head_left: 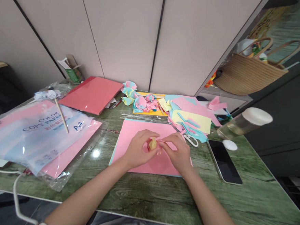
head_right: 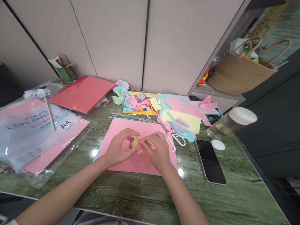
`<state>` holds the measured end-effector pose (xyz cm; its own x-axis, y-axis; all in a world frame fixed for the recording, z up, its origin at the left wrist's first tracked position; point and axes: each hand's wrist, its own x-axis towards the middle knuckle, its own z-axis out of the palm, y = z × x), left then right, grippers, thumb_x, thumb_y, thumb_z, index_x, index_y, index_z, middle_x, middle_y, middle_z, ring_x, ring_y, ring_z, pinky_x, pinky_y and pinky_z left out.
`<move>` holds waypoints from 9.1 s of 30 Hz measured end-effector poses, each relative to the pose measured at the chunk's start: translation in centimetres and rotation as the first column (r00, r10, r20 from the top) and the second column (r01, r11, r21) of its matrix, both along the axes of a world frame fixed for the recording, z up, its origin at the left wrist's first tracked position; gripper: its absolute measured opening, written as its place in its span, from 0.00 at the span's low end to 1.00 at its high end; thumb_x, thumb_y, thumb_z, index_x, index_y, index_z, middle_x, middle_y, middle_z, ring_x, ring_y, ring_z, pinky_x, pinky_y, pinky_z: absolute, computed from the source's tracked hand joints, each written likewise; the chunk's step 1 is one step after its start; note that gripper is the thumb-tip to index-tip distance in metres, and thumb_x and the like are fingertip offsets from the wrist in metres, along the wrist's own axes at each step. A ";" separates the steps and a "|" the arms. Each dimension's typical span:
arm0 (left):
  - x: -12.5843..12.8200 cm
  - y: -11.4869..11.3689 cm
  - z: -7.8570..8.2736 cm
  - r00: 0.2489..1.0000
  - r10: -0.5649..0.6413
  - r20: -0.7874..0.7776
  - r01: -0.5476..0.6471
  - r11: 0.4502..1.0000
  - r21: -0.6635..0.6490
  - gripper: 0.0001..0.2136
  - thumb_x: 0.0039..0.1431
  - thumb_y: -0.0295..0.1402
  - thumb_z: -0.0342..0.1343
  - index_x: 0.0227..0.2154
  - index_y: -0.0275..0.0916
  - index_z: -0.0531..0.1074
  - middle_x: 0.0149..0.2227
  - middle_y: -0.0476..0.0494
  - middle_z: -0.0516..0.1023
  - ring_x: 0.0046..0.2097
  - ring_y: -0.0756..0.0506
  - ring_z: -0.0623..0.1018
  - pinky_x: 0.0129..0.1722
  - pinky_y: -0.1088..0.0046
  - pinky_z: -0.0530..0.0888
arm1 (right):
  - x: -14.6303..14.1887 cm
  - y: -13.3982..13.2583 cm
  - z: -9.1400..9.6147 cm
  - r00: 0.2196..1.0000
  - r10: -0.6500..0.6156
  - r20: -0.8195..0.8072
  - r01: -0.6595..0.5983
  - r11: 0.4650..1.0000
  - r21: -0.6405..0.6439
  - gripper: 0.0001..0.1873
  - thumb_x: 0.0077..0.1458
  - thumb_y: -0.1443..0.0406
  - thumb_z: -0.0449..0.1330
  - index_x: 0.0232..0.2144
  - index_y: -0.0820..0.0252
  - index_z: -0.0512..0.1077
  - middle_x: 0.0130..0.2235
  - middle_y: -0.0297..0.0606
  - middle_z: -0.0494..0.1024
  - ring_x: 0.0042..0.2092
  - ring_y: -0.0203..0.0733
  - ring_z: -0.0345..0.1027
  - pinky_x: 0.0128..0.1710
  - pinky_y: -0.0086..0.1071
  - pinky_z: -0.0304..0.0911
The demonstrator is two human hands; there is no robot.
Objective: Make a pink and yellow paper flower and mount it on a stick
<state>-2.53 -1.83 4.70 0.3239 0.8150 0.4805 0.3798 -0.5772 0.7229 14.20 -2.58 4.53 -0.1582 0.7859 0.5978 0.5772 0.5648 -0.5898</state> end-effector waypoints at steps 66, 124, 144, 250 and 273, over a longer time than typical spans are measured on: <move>-0.6 0.8 -0.1 0.988 -0.143 0.059 0.144 0.989 -0.027 0.04 0.55 0.31 0.48 0.28 0.39 0.67 0.34 0.44 0.73 0.38 0.48 0.71 0.39 0.69 0.67 | 0.3 -0.1 0.2 0.994 0.047 0.094 -0.054 0.995 0.081 0.05 0.50 0.65 0.58 0.33 0.53 0.71 0.28 0.34 0.75 0.32 0.39 0.64 0.34 0.36 0.59; -0.2 0.9 -0.2 0.956 -0.207 0.207 0.283 0.832 -0.477 0.05 0.52 0.33 0.51 0.29 0.37 0.65 0.27 0.50 0.69 0.29 0.53 0.69 0.29 0.78 0.67 | 1.2 0.4 1.0 0.953 0.291 0.081 -0.264 0.934 -0.240 0.06 0.52 0.66 0.56 0.33 0.55 0.72 0.30 0.33 0.74 0.34 0.37 0.63 0.36 0.32 0.58; -0.6 1.9 -0.9 0.948 -0.056 0.314 0.226 0.814 -0.535 0.19 0.49 0.36 0.55 0.44 0.40 0.60 0.41 0.43 0.70 0.42 0.48 0.71 0.40 0.71 0.67 | 1.2 1.4 -0.3 0.984 0.027 -0.176 -0.110 0.868 -0.485 0.05 0.46 0.63 0.59 0.28 0.59 0.71 0.28 0.33 0.74 0.31 0.36 0.67 0.33 0.31 0.61; 1.0 0.9 -2.7 0.972 0.158 0.174 -0.088 0.932 -0.351 0.18 0.42 0.20 0.45 0.38 0.39 0.65 0.37 0.47 0.69 0.40 0.47 0.68 0.40 0.72 0.65 | -1.2 -0.1 -2.6 0.941 -0.288 -0.176 0.218 0.917 -0.334 0.13 0.49 0.56 0.56 0.36 0.52 0.73 0.33 0.33 0.77 0.25 0.35 0.65 0.29 0.30 0.62; 0.9 0.9 -2.0 0.980 0.087 0.179 -0.011 0.922 -0.387 0.11 0.44 0.23 0.46 0.33 0.39 0.62 0.35 0.50 0.69 0.37 0.49 0.69 0.36 0.74 0.65 | -1.1 -0.1 -2.0 0.955 -0.266 -0.134 0.215 0.926 -0.311 0.10 0.50 0.58 0.56 0.32 0.52 0.74 0.33 0.33 0.78 0.28 0.37 0.64 0.32 0.31 0.60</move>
